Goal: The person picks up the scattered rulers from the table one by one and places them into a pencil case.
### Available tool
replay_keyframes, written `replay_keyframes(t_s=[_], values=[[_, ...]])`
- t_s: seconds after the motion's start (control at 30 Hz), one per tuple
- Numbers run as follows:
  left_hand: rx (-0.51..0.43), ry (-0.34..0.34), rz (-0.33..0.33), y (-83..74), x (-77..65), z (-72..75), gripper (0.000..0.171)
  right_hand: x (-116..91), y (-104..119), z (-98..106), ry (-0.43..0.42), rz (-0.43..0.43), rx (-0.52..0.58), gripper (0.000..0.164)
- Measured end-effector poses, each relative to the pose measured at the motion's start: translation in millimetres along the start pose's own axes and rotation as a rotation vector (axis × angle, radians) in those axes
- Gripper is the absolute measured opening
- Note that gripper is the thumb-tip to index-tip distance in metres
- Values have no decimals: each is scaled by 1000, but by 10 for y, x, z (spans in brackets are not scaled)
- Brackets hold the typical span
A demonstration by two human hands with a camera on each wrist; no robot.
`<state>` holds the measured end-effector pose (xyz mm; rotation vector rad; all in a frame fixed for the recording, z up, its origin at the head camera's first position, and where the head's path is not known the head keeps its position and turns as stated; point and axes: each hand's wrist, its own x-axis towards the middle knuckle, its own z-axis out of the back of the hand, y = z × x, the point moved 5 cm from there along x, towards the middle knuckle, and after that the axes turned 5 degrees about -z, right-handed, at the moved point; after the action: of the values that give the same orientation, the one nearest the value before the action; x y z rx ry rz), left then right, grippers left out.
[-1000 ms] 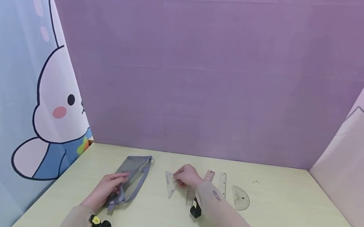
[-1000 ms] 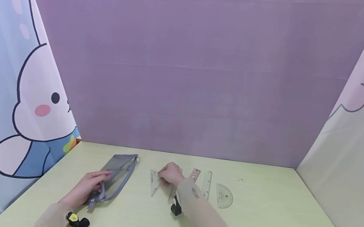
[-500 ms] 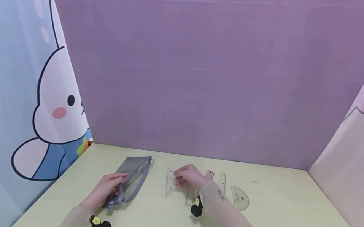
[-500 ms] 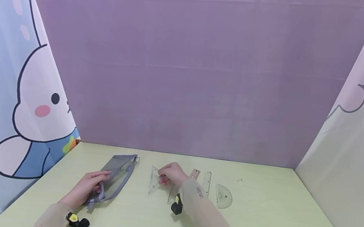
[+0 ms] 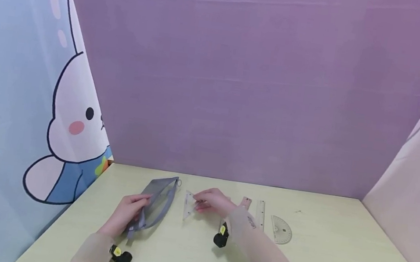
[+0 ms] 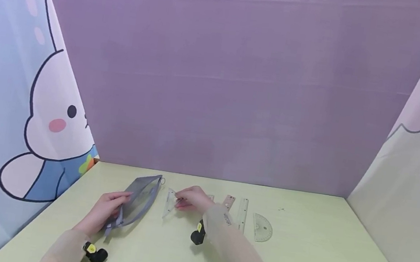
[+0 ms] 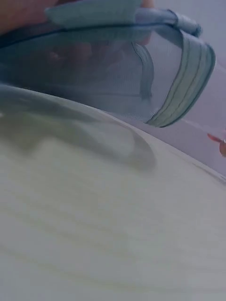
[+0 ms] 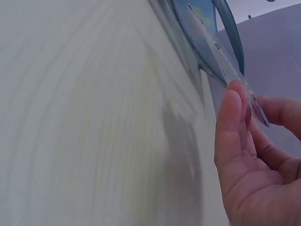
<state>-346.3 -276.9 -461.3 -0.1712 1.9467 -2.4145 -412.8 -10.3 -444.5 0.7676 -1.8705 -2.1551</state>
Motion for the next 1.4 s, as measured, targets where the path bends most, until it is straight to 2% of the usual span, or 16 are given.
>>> replay_keyframes(t_s=[0.3,0.6,0.87,1.07,1.13,1.23,1.37,1.4], values=[[37,-31,-38,-115,-19,-14,34,77,110,-176,85,-20,127,34],[63,-35,-70,-166,-26,-28,34,101,204,-302,87,-21,199,28],[61,-29,-47,-146,-22,-56,34,181,222,-379,95,-14,223,34],[60,-28,-49,-120,-15,-65,34,210,202,-462,94,-6,230,32],[58,-28,-48,-116,-14,-71,34,207,188,-492,94,-3,226,32],[51,-16,-50,-217,-72,-87,34,214,153,-536,83,-1,212,30],[45,-14,-58,-218,-69,-91,34,229,111,-608,70,6,188,29],[45,-18,-60,-165,-41,-86,34,230,105,-625,66,10,179,30]])
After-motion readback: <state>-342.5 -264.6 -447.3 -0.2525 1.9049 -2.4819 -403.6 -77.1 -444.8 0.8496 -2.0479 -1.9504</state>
